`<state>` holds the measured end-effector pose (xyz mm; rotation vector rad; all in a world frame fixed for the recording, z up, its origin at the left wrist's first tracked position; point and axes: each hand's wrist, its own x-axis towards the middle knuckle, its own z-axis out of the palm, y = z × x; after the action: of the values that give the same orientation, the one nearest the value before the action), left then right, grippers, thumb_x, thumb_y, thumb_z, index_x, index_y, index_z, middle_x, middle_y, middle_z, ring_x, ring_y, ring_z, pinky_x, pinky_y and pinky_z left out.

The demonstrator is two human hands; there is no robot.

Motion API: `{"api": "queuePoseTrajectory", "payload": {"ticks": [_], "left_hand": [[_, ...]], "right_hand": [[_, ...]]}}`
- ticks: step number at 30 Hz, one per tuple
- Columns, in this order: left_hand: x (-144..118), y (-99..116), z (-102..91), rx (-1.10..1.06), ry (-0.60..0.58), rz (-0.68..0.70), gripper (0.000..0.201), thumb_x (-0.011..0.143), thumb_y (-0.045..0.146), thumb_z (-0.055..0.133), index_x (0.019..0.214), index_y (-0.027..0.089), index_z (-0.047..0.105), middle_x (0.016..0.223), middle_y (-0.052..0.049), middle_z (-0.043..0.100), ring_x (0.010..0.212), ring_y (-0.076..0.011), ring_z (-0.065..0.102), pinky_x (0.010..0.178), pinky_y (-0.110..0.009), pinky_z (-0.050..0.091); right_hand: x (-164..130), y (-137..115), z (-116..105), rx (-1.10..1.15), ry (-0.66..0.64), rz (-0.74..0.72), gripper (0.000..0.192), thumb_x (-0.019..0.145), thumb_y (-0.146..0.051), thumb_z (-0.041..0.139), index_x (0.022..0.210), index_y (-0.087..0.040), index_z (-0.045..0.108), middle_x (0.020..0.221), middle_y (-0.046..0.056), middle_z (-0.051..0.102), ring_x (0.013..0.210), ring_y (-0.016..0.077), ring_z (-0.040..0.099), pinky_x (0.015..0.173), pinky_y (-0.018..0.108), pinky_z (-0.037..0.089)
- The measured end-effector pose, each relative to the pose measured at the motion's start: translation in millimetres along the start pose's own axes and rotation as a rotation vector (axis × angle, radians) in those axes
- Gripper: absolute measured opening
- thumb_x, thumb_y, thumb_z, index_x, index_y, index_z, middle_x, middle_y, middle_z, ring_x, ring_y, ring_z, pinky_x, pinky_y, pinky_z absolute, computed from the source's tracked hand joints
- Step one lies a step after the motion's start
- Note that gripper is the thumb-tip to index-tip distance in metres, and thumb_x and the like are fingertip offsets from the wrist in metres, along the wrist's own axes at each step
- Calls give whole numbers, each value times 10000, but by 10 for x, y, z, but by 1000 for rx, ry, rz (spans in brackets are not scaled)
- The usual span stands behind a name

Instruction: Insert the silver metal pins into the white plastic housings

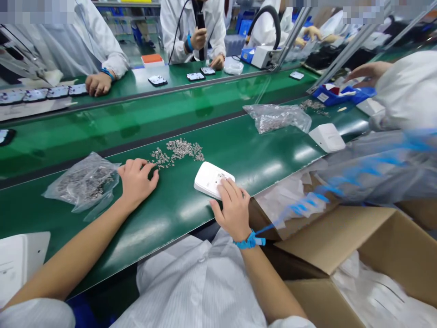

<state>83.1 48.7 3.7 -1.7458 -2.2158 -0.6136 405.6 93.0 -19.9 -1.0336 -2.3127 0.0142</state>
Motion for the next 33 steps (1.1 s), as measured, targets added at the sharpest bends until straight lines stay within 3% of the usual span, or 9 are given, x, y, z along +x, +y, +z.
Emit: {"api": "queuePoseTrajectory", "payload": {"ticks": [8, 13, 20, 33], "left_hand": [[12, 43, 50, 110, -114, 16, 323, 1045, 243, 400, 913, 193, 691, 1042, -146, 660, 1089, -338, 515, 818, -489, 263], [22, 59, 36, 102, -132, 18, 269, 1028, 244, 431, 946, 182, 679, 1082, -161, 646, 1136, -357, 504, 840, -491, 270], [34, 30, 68, 36, -76, -15, 170, 980, 292, 527, 1004, 191, 662, 1183, -148, 653, 1165, -342, 500, 842, -465, 279], [52, 20, 46, -53, -128, -35, 262, 967, 221, 514, 1176, 207, 671, 1078, -113, 731, 1125, -330, 542, 873, -469, 277]], "right_hand": [[93, -136, 55, 202, 1, 39, 320, 1038, -308, 457, 1308, -196, 587, 1481, 150, 597, 1438, 327, 492, 1099, 505, 358], [93, -75, -27, 257, 165, 63, 298, 1003, -324, 497, 1262, -219, 603, 1375, 138, 628, 1313, 351, 516, 1072, 552, 405], [5, -8, -90, 293, 276, 80, 246, 975, -281, 552, 1200, -233, 637, 1229, 121, 686, 1148, 326, 584, 1003, 549, 451], [0, -17, -104, 300, 345, 122, 165, 967, -276, 577, 1108, -231, 652, 1126, 111, 722, 1076, 310, 636, 948, 533, 498]]}}
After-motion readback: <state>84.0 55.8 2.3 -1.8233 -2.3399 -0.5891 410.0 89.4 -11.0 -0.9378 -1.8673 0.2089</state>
